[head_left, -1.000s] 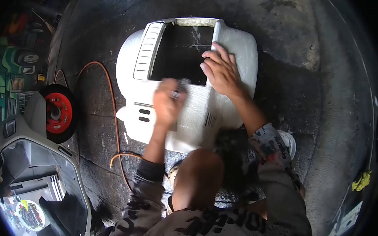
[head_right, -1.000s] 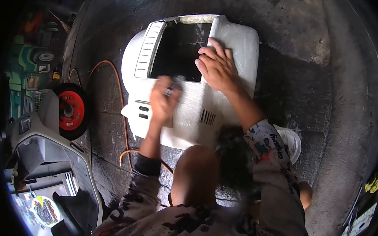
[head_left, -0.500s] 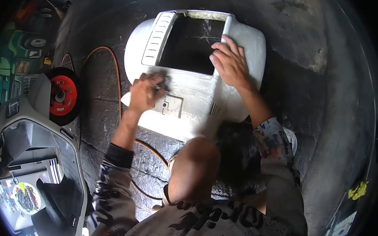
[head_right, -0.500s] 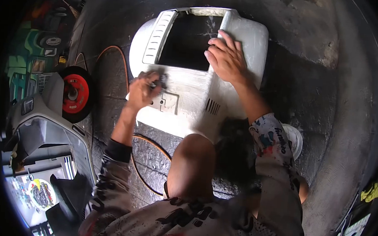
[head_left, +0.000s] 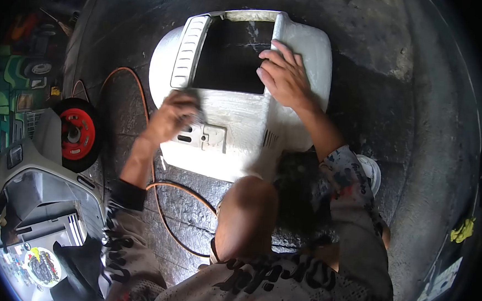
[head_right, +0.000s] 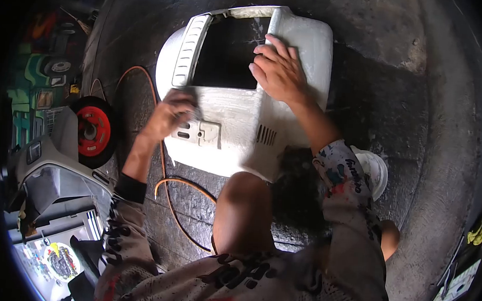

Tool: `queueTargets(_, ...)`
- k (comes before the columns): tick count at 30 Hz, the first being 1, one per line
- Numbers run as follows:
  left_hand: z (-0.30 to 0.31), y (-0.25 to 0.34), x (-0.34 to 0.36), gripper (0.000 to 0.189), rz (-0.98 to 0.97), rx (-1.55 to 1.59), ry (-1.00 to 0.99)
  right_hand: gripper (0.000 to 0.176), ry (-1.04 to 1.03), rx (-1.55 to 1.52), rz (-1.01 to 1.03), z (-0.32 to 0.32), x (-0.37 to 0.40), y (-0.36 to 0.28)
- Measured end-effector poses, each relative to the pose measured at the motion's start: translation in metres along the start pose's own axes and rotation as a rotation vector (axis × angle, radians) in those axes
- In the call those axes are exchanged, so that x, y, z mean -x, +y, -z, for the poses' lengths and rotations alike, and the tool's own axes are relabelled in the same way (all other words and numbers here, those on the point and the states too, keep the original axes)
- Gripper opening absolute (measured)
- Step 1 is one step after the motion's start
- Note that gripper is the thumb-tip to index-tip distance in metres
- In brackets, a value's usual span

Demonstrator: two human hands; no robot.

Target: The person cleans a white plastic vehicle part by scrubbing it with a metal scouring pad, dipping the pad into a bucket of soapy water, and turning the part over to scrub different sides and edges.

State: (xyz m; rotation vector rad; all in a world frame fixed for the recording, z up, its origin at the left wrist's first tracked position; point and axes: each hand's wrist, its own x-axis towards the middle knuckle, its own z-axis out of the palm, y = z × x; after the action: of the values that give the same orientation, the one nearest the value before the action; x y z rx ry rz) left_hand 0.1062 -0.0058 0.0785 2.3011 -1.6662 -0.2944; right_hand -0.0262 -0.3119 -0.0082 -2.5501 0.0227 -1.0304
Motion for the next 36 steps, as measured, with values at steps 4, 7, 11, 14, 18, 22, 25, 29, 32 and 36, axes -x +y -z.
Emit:
queueTargets(4,-0.025,0.053,-0.027,0.018,-0.145,0.015,-0.033,0.023,0.004,-0.007,0.002,-0.003,0.006,-0.001)
queueTargets(7,0.009,0.013,-0.001,0.016,0.172,-0.118,-0.146,0.023,0.018,-0.029,0.020,-0.002,0.004,0.001)
queueTargets(11,-0.016,0.033,-0.015,0.019,-0.139,-0.111,-0.057,0.022,0.027,-0.007,-0.002,0.000,0.002,0.000)
queueTargets(14,-0.015,0.045,-0.024,0.013,-0.064,-0.076,-0.108,0.022,0.031,-0.021,0.004,-0.003,0.005,-0.002)
queueTargets(18,0.000,0.004,-0.004,0.017,0.045,-0.161,-0.140,0.023,0.029,-0.019,-0.009,-0.003,0.005,-0.002)
queueTargets(22,-0.034,0.065,-0.030,0.020,-0.251,0.044,-0.078,0.024,0.052,-0.004,0.004,-0.005,0.005,-0.002)
queueTargets(25,-0.006,0.028,-0.033,0.019,-0.101,-0.019,-0.126,0.024,0.021,-0.031,-0.009,-0.001,0.008,-0.002)
queueTargets(29,-0.036,0.055,-0.006,0.015,0.023,-0.074,0.172,0.024,0.051,-0.035,-0.034,-0.006,0.009,-0.006)
queueTargets(32,-0.060,0.091,0.021,0.012,0.120,-0.293,0.320,0.024,0.047,-0.027,-0.006,-0.002,0.008,-0.004)
queueTargets(36,-0.057,0.114,-0.020,0.013,0.197,-0.257,0.346,0.023,0.064,-0.036,0.002,0.001,0.004,-0.006)
